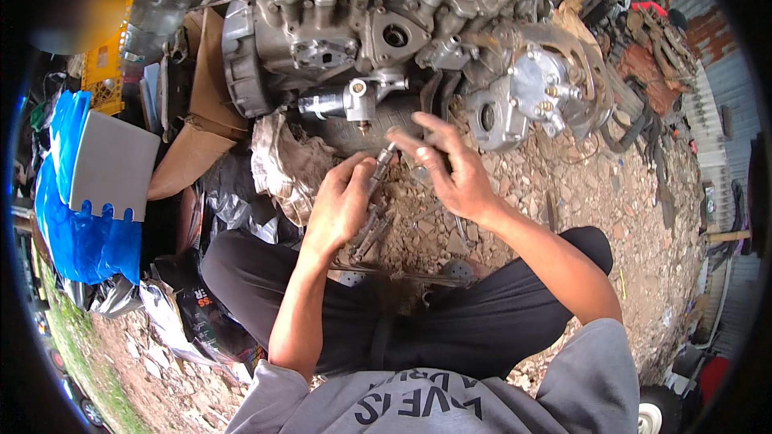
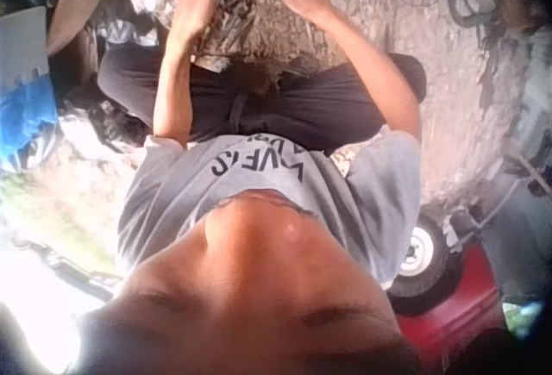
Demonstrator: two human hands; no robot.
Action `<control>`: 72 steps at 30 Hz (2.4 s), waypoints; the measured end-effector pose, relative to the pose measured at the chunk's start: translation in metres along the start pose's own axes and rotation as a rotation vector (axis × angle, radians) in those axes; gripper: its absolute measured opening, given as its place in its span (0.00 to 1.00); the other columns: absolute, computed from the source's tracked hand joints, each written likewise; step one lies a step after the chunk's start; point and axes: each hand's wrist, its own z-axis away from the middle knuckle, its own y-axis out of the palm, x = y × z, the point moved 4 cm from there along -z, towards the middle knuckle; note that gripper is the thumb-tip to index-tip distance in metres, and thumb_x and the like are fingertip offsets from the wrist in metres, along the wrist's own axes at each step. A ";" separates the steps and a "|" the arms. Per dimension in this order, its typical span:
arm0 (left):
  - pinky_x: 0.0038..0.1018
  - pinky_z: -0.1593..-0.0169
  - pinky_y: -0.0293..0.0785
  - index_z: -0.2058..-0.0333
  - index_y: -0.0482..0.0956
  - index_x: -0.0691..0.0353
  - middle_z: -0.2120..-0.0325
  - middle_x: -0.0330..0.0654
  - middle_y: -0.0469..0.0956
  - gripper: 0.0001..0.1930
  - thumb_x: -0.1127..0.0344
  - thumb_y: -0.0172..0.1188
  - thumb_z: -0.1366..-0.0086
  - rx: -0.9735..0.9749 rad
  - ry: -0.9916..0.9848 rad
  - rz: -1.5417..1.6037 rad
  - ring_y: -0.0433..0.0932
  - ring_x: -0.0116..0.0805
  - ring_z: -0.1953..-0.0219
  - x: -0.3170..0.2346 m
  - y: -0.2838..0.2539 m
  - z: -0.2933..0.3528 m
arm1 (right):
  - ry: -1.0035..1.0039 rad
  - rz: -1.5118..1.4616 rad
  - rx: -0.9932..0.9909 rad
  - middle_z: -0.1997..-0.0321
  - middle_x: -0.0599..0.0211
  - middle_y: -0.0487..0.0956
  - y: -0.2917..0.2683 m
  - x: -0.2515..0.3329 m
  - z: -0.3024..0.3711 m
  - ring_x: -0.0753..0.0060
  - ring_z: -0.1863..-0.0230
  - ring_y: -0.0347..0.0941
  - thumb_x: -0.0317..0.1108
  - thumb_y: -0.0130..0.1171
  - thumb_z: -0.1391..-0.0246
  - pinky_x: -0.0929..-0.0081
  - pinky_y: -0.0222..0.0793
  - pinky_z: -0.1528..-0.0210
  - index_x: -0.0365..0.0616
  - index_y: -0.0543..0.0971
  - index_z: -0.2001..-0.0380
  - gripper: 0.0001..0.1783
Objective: The person sits on the ground and uses pliers and a metal rod to disassemble and clean small cylindrical engine components. They repeatedly insert the rod into the parts, pull out debris, and wipe the components with a cloth.
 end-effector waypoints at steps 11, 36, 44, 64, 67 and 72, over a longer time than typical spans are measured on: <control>0.18 0.83 0.57 0.52 0.78 0.61 0.78 0.32 0.69 0.15 0.57 0.50 0.24 0.176 -0.296 0.305 0.62 0.17 0.83 0.018 0.041 -0.008 | 0.262 0.349 -0.102 0.52 0.50 0.83 -0.034 -0.026 0.020 0.37 0.53 0.79 0.37 0.51 0.31 0.50 0.76 0.51 0.44 0.69 0.42 0.18; 0.23 0.88 0.64 0.68 0.71 0.57 0.86 0.36 0.69 0.21 0.47 0.42 0.22 0.480 -0.630 0.394 0.66 0.26 0.91 0.093 0.128 -0.083 | 0.922 0.372 -0.216 0.53 0.51 0.82 -0.047 -0.055 0.122 0.49 0.54 0.80 0.38 0.54 0.33 0.60 0.74 0.50 0.43 0.79 0.49 0.15; 0.22 0.87 0.65 0.61 0.79 0.64 0.78 0.47 0.83 0.29 0.45 0.37 0.22 0.423 -0.585 0.354 0.70 0.25 0.90 0.068 0.104 -0.080 | 0.783 0.127 -0.462 0.54 0.48 0.82 -0.002 -0.081 0.086 0.52 0.53 0.80 0.40 0.55 0.32 0.63 0.73 0.49 0.38 0.78 0.49 0.18; 0.19 0.79 0.52 0.32 0.59 0.60 0.75 0.36 0.69 0.65 0.09 0.14 0.50 0.079 -0.224 0.394 0.57 0.22 0.81 0.030 -0.003 -0.017 | -0.070 0.074 -0.379 0.62 0.61 0.80 0.069 -0.028 0.011 0.56 0.62 0.79 0.30 0.69 0.46 0.65 0.76 0.59 0.43 0.79 0.57 0.13; 0.22 0.74 0.62 0.29 0.48 0.64 0.70 0.40 0.72 0.68 0.11 0.07 0.54 0.099 -0.098 0.241 0.65 0.24 0.76 0.030 -0.020 -0.006 | -0.033 0.053 -0.349 0.62 0.60 0.80 0.077 -0.004 -0.001 0.57 0.63 0.80 0.28 0.70 0.47 0.64 0.76 0.64 0.45 0.80 0.57 0.14; 0.26 0.55 0.71 0.29 0.48 0.63 0.47 0.51 0.72 0.71 0.09 0.09 0.59 0.028 0.079 0.244 0.72 0.35 0.54 0.029 -0.031 0.005 | -0.230 0.092 -0.346 0.64 0.64 0.79 0.084 -0.007 -0.005 0.61 0.67 0.81 0.30 0.69 0.46 0.67 0.76 0.70 0.48 0.80 0.56 0.14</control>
